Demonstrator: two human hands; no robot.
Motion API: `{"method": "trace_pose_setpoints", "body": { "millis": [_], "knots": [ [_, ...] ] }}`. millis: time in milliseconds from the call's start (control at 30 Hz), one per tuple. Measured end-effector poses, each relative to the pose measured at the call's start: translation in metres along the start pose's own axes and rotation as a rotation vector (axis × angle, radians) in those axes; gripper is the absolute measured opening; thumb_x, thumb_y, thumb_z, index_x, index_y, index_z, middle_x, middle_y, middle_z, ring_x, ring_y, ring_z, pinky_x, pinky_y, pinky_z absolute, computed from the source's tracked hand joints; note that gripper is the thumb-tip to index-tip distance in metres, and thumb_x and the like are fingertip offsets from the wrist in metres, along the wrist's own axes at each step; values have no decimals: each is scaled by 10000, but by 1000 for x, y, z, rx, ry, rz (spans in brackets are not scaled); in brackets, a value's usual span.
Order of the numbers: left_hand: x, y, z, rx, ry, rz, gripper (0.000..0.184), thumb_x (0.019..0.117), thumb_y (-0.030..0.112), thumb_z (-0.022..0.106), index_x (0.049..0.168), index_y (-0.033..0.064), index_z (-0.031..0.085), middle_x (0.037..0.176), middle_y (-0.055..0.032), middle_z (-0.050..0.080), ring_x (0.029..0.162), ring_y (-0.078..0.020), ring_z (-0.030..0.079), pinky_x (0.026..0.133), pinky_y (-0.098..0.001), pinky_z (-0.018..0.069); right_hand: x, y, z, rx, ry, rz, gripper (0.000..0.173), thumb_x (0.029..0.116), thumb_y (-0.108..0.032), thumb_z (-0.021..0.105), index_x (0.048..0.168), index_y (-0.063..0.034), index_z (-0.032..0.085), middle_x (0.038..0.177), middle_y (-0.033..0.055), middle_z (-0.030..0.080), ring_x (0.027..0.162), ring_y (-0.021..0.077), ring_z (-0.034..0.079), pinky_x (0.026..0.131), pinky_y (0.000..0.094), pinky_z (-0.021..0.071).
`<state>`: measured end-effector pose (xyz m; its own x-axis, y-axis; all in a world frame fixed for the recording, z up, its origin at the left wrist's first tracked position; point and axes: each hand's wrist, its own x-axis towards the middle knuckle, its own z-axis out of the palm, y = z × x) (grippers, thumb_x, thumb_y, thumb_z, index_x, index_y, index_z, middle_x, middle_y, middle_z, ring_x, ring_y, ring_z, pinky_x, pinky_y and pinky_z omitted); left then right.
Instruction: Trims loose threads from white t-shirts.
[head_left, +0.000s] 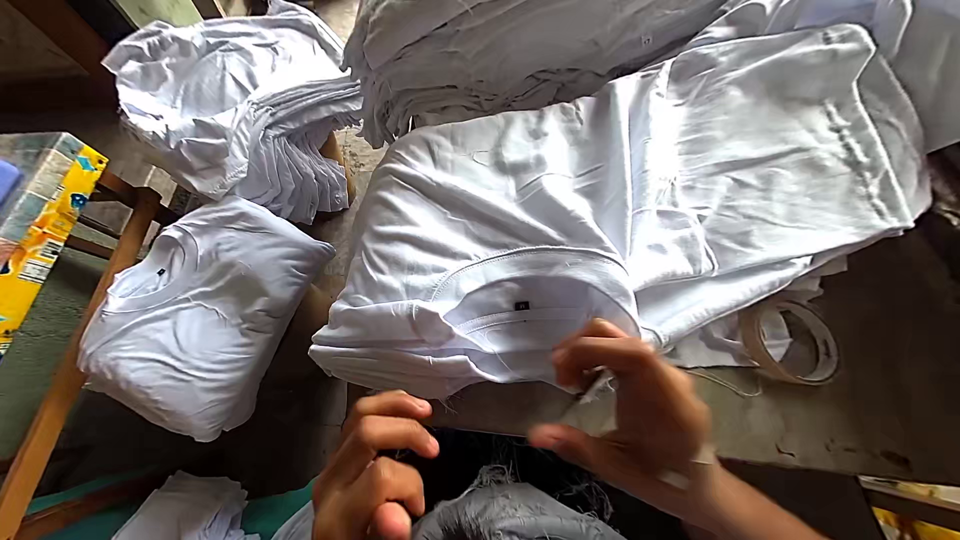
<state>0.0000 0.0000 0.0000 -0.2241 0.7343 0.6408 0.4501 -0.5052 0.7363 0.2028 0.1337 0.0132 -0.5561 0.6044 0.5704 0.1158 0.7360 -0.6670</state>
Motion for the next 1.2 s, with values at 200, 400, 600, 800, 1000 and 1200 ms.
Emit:
{"method": "trace_pose_setpoints", "body": {
  "millis": [200, 400, 600, 800, 1000, 1200],
  "knots": [
    [43, -42, 42, 839, 87, -293, 495, 906, 467, 655, 868, -26, 642, 630, -101, 595, 529, -240, 613, 478, -401, 457, -16, 30, 41, -629, -18, -45, 210, 848, -139, 604, 965, -62, 760, 770, 128, 657, 568, 253, 600, 475, 366, 427],
    [32, -42, 42, -577, 479, -564, 337, 1061, 57, 400, 938, 111, 709, 820, 31, 755, 754, -43, 731, 707, -232, 625, -32, 51, 45, -566, 121, -252, 176, 982, -153, 514, 857, -88, 619, 650, 58, 545, 573, 183, 513, 575, 290, 417],
    [15, -38, 36, -710, 349, -433, 437, 926, 271, 742, 1264, 202, 473, 1130, 80, 722, 1027, -68, 712, 913, -283, 597, -38, 0, 39, -142, -171, -337, 190, 1061, -245, 555, 914, -130, 593, 678, 18, 491, 575, 156, 463, 556, 261, 399],
    [24, -59, 58, -195, 401, -147, 176, 860, 137, 800, 1025, 179, 754, 1148, 93, 647, 1058, 24, 632, 890, -165, 573, 4, -1, 27, -188, -76, 4, 500, 961, -563, 638, 1147, -104, 566, 858, 40, 574, 731, 91, 544, 639, 212, 436],
    [23, -53, 37, -446, 302, -212, 107, 987, 306, 656, 954, 229, 724, 992, 168, 681, 918, 65, 645, 806, -129, 553, 15, 21, 29, -184, -29, 12, 320, 1034, -307, 582, 1109, 4, 579, 855, 72, 589, 770, 0, 543, 709, 92, 426],
    [18, -34, 37, -762, 315, -316, 208, 1018, 268, 610, 1135, 125, 705, 1146, 35, 685, 1054, -84, 691, 926, -282, 596, 28, 10, 64, -219, 166, -190, 214, 981, -256, 678, 1049, -54, 697, 763, 65, 566, 648, 77, 500, 598, 156, 397]
  ]
}}
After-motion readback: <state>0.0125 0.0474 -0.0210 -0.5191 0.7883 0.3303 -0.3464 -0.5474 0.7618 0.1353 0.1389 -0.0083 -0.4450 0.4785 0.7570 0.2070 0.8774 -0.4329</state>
